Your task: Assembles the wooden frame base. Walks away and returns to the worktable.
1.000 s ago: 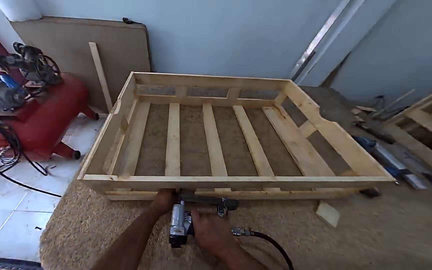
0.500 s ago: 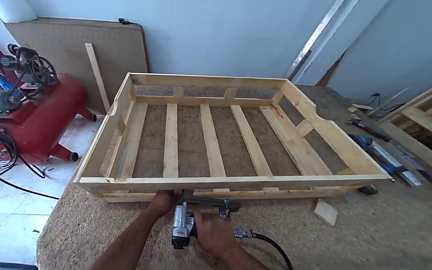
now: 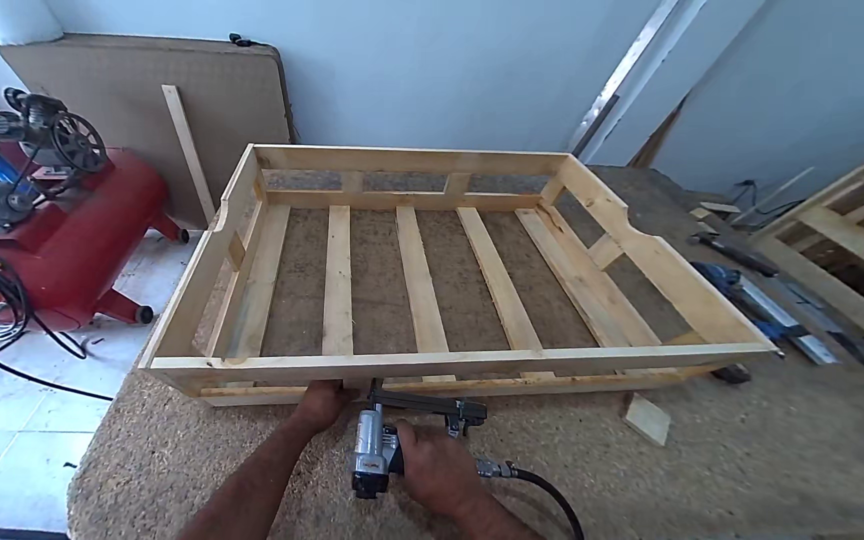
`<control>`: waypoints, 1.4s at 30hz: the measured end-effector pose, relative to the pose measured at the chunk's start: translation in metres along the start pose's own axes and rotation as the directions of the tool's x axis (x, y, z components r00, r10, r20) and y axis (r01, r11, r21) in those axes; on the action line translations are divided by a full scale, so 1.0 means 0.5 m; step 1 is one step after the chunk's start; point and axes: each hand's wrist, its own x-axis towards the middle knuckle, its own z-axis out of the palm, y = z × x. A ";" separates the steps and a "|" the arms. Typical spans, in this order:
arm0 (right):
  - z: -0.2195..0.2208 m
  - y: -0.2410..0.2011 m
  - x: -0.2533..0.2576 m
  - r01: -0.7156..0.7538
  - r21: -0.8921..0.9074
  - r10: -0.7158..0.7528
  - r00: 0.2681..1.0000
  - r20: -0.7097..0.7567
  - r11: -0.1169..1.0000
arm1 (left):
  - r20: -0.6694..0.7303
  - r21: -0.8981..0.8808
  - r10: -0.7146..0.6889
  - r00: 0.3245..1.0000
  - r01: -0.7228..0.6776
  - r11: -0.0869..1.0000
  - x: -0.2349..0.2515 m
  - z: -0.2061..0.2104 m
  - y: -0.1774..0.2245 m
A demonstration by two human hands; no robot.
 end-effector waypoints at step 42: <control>0.067 -0.072 0.073 0.012 0.093 -0.048 0.917 0.395 0.996 | 0.049 -0.729 -0.215 0.975 0.182 0.659 -0.122 0.123 -0.061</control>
